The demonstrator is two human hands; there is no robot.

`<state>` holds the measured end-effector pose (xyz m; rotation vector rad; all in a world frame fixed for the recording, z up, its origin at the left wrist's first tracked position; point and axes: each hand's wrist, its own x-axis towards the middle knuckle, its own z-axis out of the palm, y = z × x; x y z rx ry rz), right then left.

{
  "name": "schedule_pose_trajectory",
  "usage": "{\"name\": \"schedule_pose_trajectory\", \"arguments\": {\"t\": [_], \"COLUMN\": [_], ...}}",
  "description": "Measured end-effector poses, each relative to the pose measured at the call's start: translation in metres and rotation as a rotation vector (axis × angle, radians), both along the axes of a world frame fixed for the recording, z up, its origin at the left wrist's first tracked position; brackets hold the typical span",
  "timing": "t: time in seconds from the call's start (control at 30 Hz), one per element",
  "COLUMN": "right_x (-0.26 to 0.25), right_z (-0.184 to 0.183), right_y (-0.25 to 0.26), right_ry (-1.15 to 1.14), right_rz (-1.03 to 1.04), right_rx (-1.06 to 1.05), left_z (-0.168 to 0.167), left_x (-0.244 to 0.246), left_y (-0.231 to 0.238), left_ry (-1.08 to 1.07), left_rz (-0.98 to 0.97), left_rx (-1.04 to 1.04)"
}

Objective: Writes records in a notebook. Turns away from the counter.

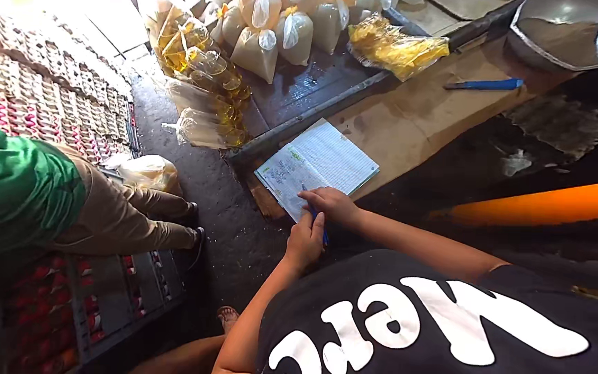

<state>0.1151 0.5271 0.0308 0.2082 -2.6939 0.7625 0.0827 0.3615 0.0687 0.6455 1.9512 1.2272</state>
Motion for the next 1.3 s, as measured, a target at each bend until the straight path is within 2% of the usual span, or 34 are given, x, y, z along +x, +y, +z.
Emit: {"name": "schedule_pose_trajectory", "arguments": {"t": [0.03,0.1,0.17,0.23,0.3,0.43,0.57,0.63,0.7,0.87,1.0,1.07,1.13,1.17,1.23,1.3], "right_x": [-0.001,-0.001,0.004,0.013,0.023,0.034,0.027,0.023,0.024,0.043,0.049,0.039,0.018,0.003,-0.029,-0.054], "right_z": [-0.004,-0.014,-0.018,-0.018,-0.022,-0.019,0.008,0.015,0.019,0.032,0.036,0.038,0.038,0.033,0.016,-0.008], "right_y": [0.006,0.033,0.07,0.1,0.113,0.11,0.122,0.126,0.125,0.143,0.177,0.177,0.159,0.149,0.131,0.12], "right_ry": [0.042,0.084,0.056,-0.017,-0.078,-0.127,-0.304,-0.311,-0.253,-0.104,-0.07,0.01,0.073,0.069,0.04,0.068], "right_rz": [-0.05,-0.192,-0.358,-0.486,-0.552,-0.622,-0.721,-0.714,-0.662,-0.631,-0.781,-0.771,-0.675,-0.591,-0.445,-0.375], "right_rx": [-0.031,-0.096,-0.085,-0.054,-0.045,-0.173,-0.519,-0.719,-0.81,-0.601,-0.345,-0.207,-0.259,-0.349,-0.521,-0.605], "left_z": [-0.005,-0.02,-0.043,-0.065,-0.082,-0.101,-0.106,-0.108,-0.107,-0.095,-0.067,-0.056,-0.059,-0.063,-0.072,-0.074], "left_x": [0.002,0.001,-0.007,-0.014,-0.015,-0.018,-0.02,-0.021,-0.018,-0.006,-0.003,-0.003,-0.005,-0.006,-0.009,-0.018], "left_y": [0.002,0.0,-0.004,-0.009,-0.011,-0.009,-0.013,-0.013,-0.006,0.035,0.075,0.094,0.108,0.11,0.108,0.097], "left_ry": [0.152,0.587,0.983,1.17,1.187,1.197,1.246,1.265,1.261,1.259,1.212,1.175,1.113,1.089,1.072,1.041], "left_rz": [-0.026,-0.051,-0.074,-0.14,-0.184,-0.1,-0.099,-0.094,-0.084,-0.089,-0.194,-0.253,-0.31,-0.337,-0.368,-0.416], "left_rx": [0.019,0.034,0.036,-0.014,-0.068,-0.007,0.023,0.04,0.041,0.044,0.01,-0.036,-0.065,-0.071,-0.037,0.025]}}
